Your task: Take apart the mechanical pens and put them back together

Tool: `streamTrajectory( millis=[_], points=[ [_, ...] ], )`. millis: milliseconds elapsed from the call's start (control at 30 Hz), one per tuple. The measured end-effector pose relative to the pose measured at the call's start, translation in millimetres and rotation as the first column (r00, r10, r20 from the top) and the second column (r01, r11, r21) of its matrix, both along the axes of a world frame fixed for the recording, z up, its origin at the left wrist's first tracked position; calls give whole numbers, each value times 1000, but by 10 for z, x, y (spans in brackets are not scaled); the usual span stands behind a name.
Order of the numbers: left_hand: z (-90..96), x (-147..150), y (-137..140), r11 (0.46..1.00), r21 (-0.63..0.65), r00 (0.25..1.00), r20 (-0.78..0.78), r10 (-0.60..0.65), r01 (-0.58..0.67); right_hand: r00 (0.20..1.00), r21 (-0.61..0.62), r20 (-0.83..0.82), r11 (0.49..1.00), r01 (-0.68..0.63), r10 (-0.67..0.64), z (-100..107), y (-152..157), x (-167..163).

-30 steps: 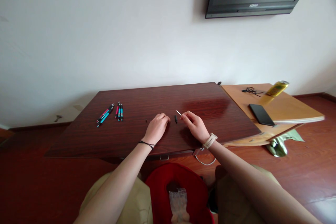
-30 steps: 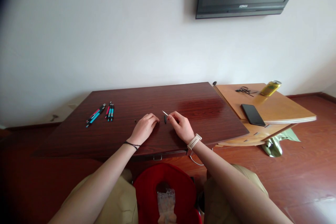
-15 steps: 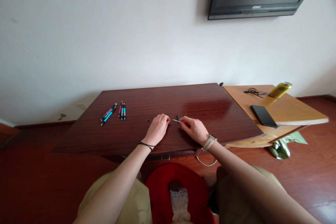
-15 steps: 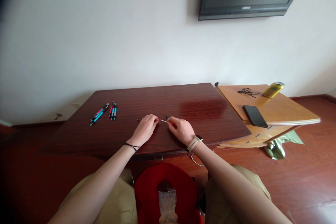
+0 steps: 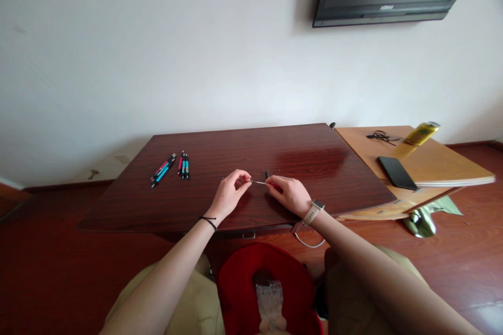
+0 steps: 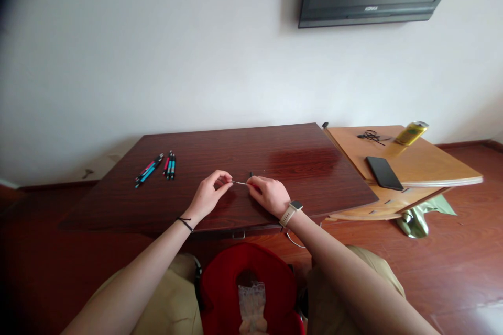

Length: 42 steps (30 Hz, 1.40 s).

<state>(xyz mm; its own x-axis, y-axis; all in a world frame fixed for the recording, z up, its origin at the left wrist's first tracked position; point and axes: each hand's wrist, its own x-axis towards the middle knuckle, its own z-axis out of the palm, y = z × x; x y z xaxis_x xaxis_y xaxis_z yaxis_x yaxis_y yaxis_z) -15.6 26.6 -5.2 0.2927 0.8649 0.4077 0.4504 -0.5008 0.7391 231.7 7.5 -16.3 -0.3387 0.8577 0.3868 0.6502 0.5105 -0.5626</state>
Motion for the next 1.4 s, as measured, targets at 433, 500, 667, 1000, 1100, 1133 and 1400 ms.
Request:
streamTrajectory(
  millis=[433,500,667,1000,1100,1133,1400],
  points=[
    [-11,0,-4,999,19,998,-43,-43,44,999,-3,38,999,-32,32,5,5,-30],
    [-6,-3,0,999,18,998,-46,-50,51,998,-1,47,999,-38,38,7,4,-27],
    [-14,20,-14,994,38,990,-93,-102,106,993,21,101,998,-67,64,-5,-2,-29],
    [-3,143,-26,991,68,989,-94,-113,119,995,30,50,995,-90,89,-7,-1,-11],
    [24,179,-9,990,83,992,-67,-106,112,997,31,-1,997,-76,76,4,5,-10],
    [33,193,-3,990,84,992,-62,-108,113,997,30,-19,997,-71,72,8,8,-9],
    [92,292,81,981,76,984,-11,-179,180,994,32,-95,998,-59,62,43,18,29]
  ],
)
